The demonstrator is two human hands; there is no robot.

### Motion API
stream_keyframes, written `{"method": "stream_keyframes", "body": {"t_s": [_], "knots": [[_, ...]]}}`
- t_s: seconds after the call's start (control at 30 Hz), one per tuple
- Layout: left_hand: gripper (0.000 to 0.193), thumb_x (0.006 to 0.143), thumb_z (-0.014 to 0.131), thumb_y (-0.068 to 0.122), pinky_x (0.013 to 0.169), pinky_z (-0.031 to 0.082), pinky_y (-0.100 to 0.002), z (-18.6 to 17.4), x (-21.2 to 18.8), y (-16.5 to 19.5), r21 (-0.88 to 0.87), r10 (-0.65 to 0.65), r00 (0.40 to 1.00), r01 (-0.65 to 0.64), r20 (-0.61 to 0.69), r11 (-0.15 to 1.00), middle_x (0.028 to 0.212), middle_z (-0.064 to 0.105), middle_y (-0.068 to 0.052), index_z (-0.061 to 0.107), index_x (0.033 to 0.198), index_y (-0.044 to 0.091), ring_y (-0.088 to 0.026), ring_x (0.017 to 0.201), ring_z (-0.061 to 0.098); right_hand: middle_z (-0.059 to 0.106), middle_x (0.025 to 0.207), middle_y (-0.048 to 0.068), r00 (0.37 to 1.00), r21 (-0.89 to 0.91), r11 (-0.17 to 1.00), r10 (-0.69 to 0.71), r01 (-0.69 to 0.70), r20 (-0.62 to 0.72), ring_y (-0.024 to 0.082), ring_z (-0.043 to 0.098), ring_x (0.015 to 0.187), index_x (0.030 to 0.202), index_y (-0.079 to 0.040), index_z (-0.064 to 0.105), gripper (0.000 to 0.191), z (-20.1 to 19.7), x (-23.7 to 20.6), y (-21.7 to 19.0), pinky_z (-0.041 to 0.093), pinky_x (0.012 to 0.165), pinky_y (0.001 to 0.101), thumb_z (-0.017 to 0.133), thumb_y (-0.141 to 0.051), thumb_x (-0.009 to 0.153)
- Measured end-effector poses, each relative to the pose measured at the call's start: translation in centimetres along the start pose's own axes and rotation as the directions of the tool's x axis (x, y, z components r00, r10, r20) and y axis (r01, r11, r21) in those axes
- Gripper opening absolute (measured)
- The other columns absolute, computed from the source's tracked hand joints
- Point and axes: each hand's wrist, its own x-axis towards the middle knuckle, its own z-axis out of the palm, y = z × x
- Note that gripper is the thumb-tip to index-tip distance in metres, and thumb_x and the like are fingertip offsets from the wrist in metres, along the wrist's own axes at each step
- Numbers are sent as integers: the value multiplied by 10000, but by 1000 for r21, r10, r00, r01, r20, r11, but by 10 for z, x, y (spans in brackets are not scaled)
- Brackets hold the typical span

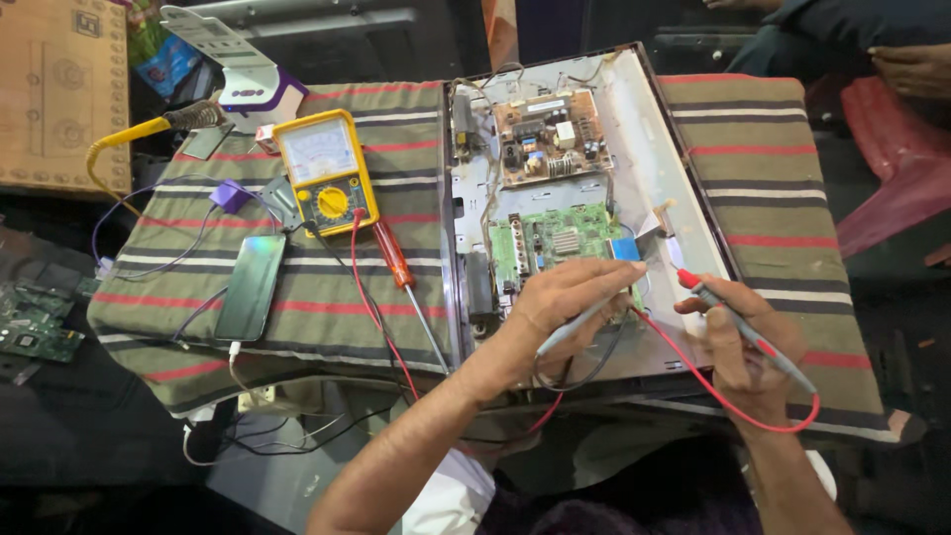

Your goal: The person tests a green circuit board inside an opened television using a multimeter, touching the red and black probes to various points on the board while watching the meter. They reposition the board and probes repeatedly to check different components.

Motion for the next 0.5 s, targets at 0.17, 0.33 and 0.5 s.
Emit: {"method": "stream_keyframes", "body": {"t_s": [0.17, 0.33, 0.5], "knots": [[417, 996, 711, 54, 986, 580, -323, 6, -7, -4, -59, 12, 999, -9, 44, 998, 1332, 694, -103, 612, 1395, 126, -257, 1164, 717, 707, 1135, 151, 997, -2, 1000, -15, 15, 70, 183, 717, 917, 1316, 18, 634, 270, -1, 1, -3, 584, 839, 284, 559, -101, 1086], [526, 938, 669, 127, 1113, 523, -346, 1, -17, -16, -95, 45, 980, -27, 192, 995, 1427, 609, -91, 577, 1455, 153, -258, 1300, 646, 712, 1056, 181, 967, -120, 964, 247, -239, 57, 168, 579, 726, 1327, 56, 652, 316, -3, -2, -5, 482, 653, 254, 527, -62, 1061], [572, 1001, 580, 106, 1139, 526, -328, 8, -26, -26, 102, 78, 959, -110, 273, 989, 1544, 525, -20, 441, 1539, 242, -228, 1361, 614, 652, 1277, 245, 952, 138, 956, 230, -260, 201, 246, 683, 1105, 1257, 145, 557, 277, -8, 6, 19, 598, 948, 352, 454, -49, 1087]]}}
